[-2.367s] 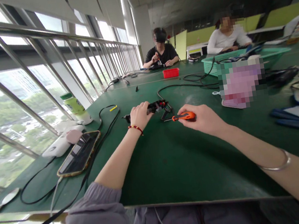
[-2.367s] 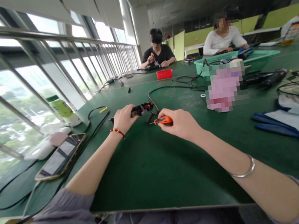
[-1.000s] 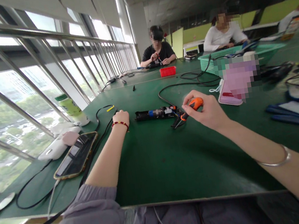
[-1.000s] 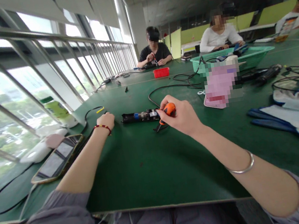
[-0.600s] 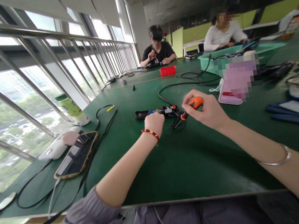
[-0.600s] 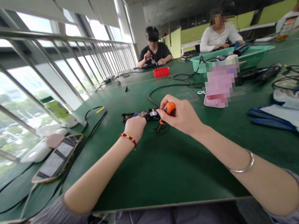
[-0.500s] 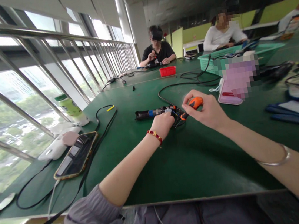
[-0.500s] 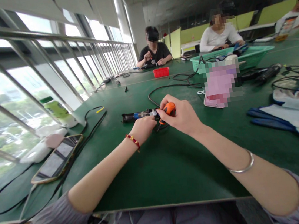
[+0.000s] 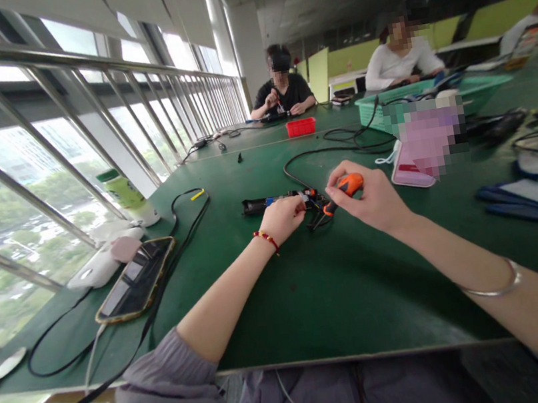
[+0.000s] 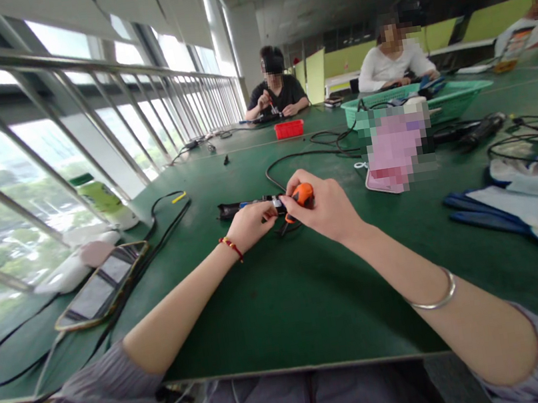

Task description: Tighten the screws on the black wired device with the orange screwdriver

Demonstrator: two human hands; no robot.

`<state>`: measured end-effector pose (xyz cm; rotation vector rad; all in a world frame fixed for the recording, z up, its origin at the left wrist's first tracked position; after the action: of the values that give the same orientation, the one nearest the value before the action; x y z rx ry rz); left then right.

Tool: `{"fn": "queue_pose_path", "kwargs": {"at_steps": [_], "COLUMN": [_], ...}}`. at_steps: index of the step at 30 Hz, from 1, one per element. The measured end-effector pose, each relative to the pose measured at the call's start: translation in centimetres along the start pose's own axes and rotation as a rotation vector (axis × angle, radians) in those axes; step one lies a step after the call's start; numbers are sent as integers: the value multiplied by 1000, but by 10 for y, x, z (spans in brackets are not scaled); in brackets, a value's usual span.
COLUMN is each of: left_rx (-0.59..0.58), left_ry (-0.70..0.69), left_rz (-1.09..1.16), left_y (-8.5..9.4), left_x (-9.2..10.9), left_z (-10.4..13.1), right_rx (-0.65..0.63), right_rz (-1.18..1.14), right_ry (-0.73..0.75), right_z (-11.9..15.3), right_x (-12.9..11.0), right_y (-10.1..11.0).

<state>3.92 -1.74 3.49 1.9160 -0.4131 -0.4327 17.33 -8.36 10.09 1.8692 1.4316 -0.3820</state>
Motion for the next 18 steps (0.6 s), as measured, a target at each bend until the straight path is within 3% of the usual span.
{"fn": "queue_pose_path", "kwargs": {"at_steps": [6, 13, 18], "left_rx": [-8, 25, 165], "left_ry": [47, 29, 51], "left_rz": [51, 94, 107], "left_y": [-2, -4, 8], "left_x": [-13, -22, -28], "left_z": [-3, -2, 1], "right_rx": [-24, -293, -175], "right_rz": [19, 170, 137], "right_ry": [2, 54, 58], "right_z": [1, 11, 9], "right_x": [2, 9, 7], "right_y": [-3, -37, -26]}}
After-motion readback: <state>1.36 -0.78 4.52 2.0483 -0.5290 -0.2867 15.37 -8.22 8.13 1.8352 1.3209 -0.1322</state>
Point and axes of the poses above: each hand's wrist, its own z-axis away from the middle knuckle, its own y-axis out of the back of the hand, x = y × z, the point moved 8 cm from there along -z, towards the middle knuckle, and after that the axes turned 14 degrees about -z, right-handed, at the moved point
